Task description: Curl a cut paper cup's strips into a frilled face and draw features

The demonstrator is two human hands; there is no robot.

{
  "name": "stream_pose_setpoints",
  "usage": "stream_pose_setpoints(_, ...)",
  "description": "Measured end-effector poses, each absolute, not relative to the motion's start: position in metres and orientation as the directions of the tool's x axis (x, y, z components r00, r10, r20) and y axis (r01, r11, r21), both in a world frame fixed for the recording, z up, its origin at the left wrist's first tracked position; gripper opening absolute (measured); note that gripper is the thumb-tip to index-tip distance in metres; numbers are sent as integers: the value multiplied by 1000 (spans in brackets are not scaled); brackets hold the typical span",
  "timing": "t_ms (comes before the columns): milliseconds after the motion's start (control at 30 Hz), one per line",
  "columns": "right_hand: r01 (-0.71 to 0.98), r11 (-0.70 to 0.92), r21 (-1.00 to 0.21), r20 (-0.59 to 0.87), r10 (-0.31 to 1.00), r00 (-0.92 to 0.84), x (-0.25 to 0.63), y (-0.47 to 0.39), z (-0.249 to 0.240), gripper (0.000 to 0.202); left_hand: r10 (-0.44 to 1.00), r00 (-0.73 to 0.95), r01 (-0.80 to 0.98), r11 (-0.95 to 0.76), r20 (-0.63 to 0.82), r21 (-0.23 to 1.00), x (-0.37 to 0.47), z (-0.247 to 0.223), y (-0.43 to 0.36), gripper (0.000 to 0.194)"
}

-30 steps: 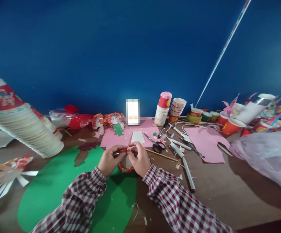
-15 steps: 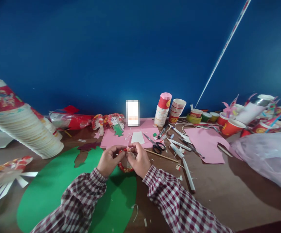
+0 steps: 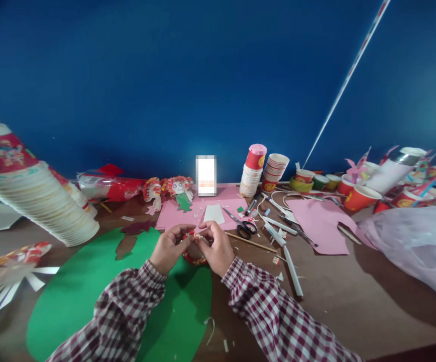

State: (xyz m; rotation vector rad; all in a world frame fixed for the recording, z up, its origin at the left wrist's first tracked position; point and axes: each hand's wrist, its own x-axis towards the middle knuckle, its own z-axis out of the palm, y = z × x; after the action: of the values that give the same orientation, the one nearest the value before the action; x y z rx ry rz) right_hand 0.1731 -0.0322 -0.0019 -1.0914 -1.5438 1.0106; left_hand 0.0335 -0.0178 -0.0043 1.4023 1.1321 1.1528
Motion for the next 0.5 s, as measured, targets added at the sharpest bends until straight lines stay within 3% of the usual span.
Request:
stream_pose_setpoints(200,154,240,-958,220,966,-136,173,-31,-2,26,983,183,-187,34,1,982,33,-7,-17,44)
stream_pose_setpoints(500,80,234,-969,219,961,-167,172,-33,2,26,935,303,-459,314,-186,831,32,2,-19,47)
